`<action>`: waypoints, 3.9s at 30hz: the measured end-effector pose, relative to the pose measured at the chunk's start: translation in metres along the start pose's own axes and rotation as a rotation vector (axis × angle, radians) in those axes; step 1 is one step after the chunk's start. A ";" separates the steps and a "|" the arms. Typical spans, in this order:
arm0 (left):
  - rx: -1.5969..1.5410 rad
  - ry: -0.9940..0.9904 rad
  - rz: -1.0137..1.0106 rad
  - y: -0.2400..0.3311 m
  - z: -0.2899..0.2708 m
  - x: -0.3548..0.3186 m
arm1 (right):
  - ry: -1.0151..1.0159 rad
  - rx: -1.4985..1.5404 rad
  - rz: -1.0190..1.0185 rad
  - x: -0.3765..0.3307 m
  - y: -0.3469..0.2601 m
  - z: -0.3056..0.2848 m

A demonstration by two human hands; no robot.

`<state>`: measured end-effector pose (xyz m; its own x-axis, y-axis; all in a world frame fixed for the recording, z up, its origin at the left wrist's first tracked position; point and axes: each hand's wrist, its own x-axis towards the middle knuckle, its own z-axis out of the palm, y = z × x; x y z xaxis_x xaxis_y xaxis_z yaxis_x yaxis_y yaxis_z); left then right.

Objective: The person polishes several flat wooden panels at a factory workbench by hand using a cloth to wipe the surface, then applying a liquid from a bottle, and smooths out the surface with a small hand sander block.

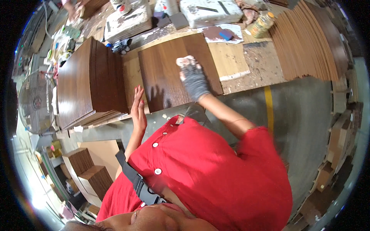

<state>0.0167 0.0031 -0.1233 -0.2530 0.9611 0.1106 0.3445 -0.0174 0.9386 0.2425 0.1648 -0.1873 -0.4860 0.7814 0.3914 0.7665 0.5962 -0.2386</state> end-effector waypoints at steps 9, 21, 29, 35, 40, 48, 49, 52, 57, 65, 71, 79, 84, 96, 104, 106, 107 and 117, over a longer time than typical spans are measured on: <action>0.347 -0.073 0.019 -0.043 0.060 0.119 | -0.087 0.142 0.053 -0.088 -0.007 -0.024; -0.569 -1.774 0.540 0.296 -0.005 0.110 | 0.482 0.844 0.604 -0.052 0.225 -0.105; -0.452 -1.620 0.630 0.345 -0.004 0.100 | 0.439 0.240 0.611 -0.045 0.259 -0.067; 0.087 -0.948 0.892 0.405 0.003 0.082 | 0.479 0.148 0.636 -0.039 0.264 -0.041; -0.095 -0.832 1.387 0.453 0.042 0.056 | 0.516 0.122 0.655 -0.039 0.261 -0.032; 0.080 -0.526 1.509 0.405 0.108 0.067 | 0.583 0.151 0.678 -0.033 0.253 -0.012; 0.169 -0.450 1.671 0.397 0.105 0.073 | 0.592 0.154 0.679 -0.036 0.251 -0.012; 0.308 -0.439 1.654 0.380 0.084 0.087 | 0.628 0.174 0.696 -0.037 0.247 -0.004; 0.432 -0.913 1.131 0.318 0.030 0.099 | 0.711 0.213 0.709 -0.043 0.243 0.008; -0.386 -1.034 -0.095 0.215 -0.058 0.039 | 0.768 0.496 0.659 -0.051 0.268 -0.027; -0.340 -1.016 -0.031 0.223 -0.108 0.015 | 0.774 0.726 0.536 -0.052 0.259 -0.053; 0.330 -0.614 0.429 0.209 -0.106 0.024 | 0.690 0.698 0.663 -0.037 0.235 -0.042; 0.362 -0.470 0.397 0.105 -0.059 -0.017 | 0.623 0.779 0.770 -0.016 0.204 -0.051; -0.687 -0.687 -1.114 -0.009 -0.097 -0.090 | 0.472 0.343 0.541 0.033 0.262 -0.047; -0.783 -0.672 -1.234 -0.038 -0.050 -0.083 | -0.120 -0.260 0.795 0.036 0.276 -0.041; -0.662 -0.629 -1.178 -0.057 -0.039 -0.084 | -0.074 -0.242 0.791 0.044 0.258 -0.057; -0.572 -0.597 -1.118 -0.068 -0.033 -0.083 | -0.044 -0.232 0.775 0.043 0.258 -0.060; 0.310 -0.130 -0.348 -0.036 0.008 -0.074 | 0.206 0.207 0.460 0.090 0.254 -0.041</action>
<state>0.0298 -0.0652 -0.1679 -0.2925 0.9222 -0.2529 0.5179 0.3751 0.7688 0.4110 0.3791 -0.1769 -0.0117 0.9304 0.3664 0.7718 0.2414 -0.5883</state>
